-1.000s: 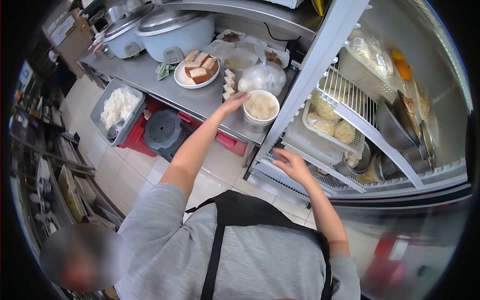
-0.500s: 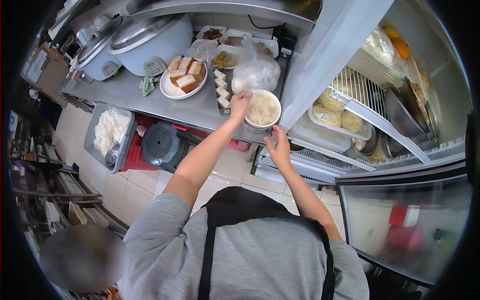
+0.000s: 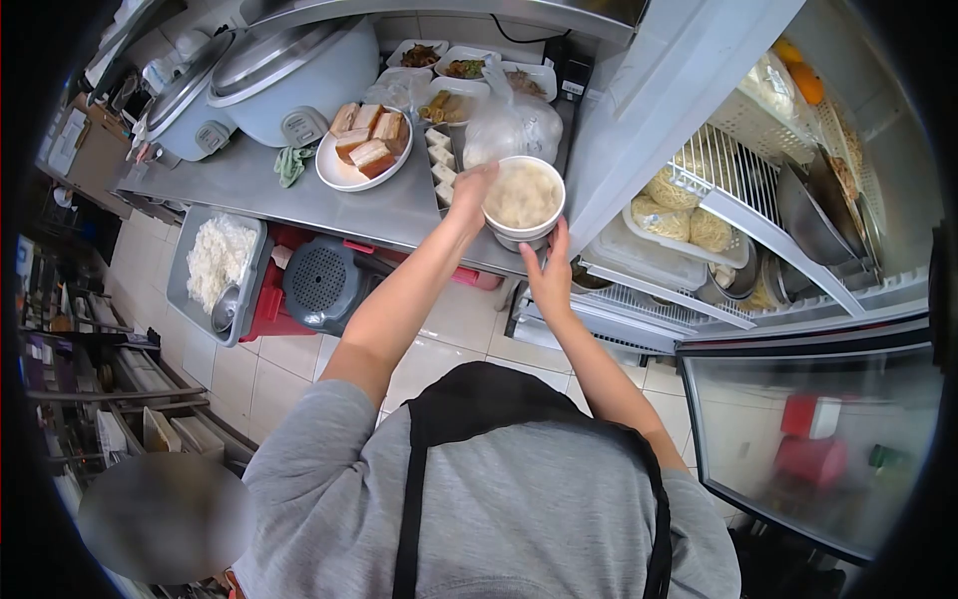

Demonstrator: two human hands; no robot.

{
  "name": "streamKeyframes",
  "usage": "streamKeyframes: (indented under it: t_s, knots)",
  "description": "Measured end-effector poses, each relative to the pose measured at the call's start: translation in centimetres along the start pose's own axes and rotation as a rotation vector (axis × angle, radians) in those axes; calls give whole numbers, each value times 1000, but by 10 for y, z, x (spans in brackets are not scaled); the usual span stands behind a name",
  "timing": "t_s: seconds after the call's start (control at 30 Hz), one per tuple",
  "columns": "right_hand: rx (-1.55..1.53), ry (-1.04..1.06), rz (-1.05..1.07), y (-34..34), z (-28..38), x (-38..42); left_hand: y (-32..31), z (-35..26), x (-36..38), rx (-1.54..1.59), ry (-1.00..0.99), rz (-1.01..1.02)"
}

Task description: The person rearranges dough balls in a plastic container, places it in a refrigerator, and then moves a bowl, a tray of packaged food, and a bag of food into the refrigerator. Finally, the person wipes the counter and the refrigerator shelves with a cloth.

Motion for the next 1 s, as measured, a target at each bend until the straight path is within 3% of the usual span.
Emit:
streamKeyframes:
  t_s: [0.07, 0.17, 0.4, 0.53, 0.6, 0.67, 0.73, 0.8, 0.87, 0.9, 0.97, 1.0]
  knots:
    - [22, -28, -33, -2, -11, -1, 2, 6, 3, 105, 26, 112]
    - [74, -160, 8, -3, -23, 2, 5, 0, 12, 97, 60, 91]
    - [144, -51, 80, 12, 39, -3, 14, -62, 16, 2, -110, 25]
    - [228, 447, 164, 30, 109, -4, 14, -104, 37, 43, -126, 274]
    - [173, 449, 251, 38, 131, -5, -1, -117, 68, -31, -148, 345]
    - [170, 646, 163, 58, 162, 0, -25, -122, 92, -52, -64, 446]
    - [183, 624, 149, 87, 187, 4, -54, -143, 131, -67, -108, 463]
    - [174, 578, 145, 115, 211, 12, -79, -161, 162, -69, -180, 587]
    - [101, 532, 129, 152, 240, 16, -107, -186, 198, -156, -542, 751]
    - [0, 467, 137, 171, 254, 19, -119, -195, 208, -152, -558, 771]
    - [-116, 469, 117, 205, 290, 22, -149, -217, 240, -377, -1008, 972]
    - [-120, 496, 112, 221, 308, 24, -162, -227, 246, -370, -1024, 983]
Point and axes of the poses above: each hand's wrist, its own x-axis away from the middle knuckle, its own y-axis out of the back of the hand, z = x × y, the point moved 4 cm from there along -x, towards the middle knuckle, and after that the axes turned 13 degrees about -x, right-handed, at the moved point
